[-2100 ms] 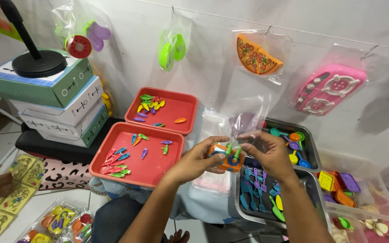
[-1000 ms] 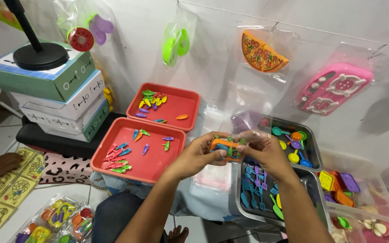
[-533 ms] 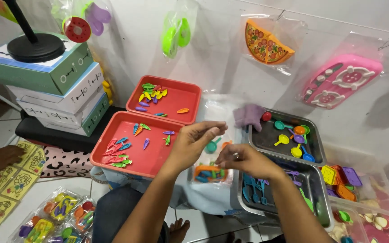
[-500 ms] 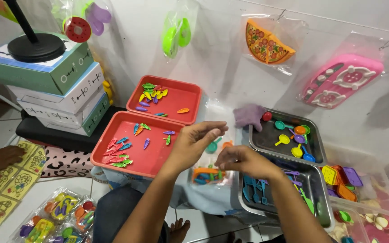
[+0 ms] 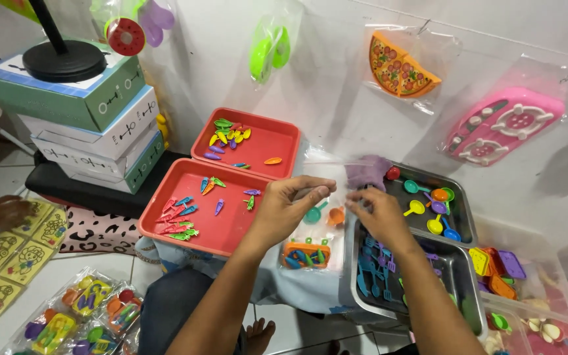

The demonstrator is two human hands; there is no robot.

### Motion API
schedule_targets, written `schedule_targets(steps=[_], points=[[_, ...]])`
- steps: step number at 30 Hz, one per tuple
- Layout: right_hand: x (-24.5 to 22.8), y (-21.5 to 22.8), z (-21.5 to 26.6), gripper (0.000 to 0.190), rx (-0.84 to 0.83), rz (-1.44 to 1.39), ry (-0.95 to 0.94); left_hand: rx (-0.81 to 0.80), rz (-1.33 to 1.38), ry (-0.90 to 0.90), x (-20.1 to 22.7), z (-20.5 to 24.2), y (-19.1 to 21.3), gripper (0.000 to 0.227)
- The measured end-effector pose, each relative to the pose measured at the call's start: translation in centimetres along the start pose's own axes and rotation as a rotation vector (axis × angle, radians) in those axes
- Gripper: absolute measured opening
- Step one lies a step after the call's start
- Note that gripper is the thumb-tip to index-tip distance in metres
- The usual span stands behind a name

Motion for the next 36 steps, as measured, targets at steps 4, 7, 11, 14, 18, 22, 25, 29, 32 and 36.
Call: schedule_targets(steps=[4,7,11,14,18,22,25,29,32,36], points=[[1.0,-1.7,0.1,0.028,-0.116,0.412,-0.023,0.000,-0.022,-0.025,0.7,0.1,0.1,0.019],[1.0,-3.0,0.3,0.031,-0.208,0.526,-0.016,0.004,-0.010,-0.011,0.7,0.1,0.3,0.019],[0.7,-3.8,0.6,0.019,-0.219,0.532,0.034,-0.012,-0.045,-0.032,1.8,0.3,0.3,0.017],[0.2,-2.4,0.7,0.015,-0.178,0.317,-0.098,-0.021,-0.046,-0.038,2.2,0.5,0.5,0.017],[-2.8,2.6,0.1,0.027,0.032,-0.296,-0.281,-0.027,-0.044,-0.040,1.8,0.5,0.6,0.017],[-5.1,9.9,-0.5,0.019,0.367,-0.369,-0.179,-0.020,-0.020,-0.038,1.9,0.5,0.2,0.017],[-7.6,13.0,1.1,0.023,0.566,-0.665,-0.206,-0.039,-0.026,0.069,1.3,0.7,-0.2,0.020],[-11.0,13.6,3.0,0.019,0.516,-0.694,0.032,-0.068,-0.031,0.117,1.6,1.1,-1.0,0.019],[-14.5,13.6,3.7,0.023,0.518,-0.515,0.179,-0.072,-0.101,0.130,2.4,1.5,-1.5,0.021],[-18.6,14.2,3.7,0.023,0.559,-0.171,0.286,-0.105,0.018,0.065,1.7,1.7,-2.1,0.024]])
Point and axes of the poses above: each hand's wrist, its own z-axis away from the middle knuckle, its own y-axis out of the back of the hand, x = y × z, the point moved 6 cm from there along -z, towards the middle knuckle, and after that the axes turned 13 degrees about x, right-handed, at the moved point
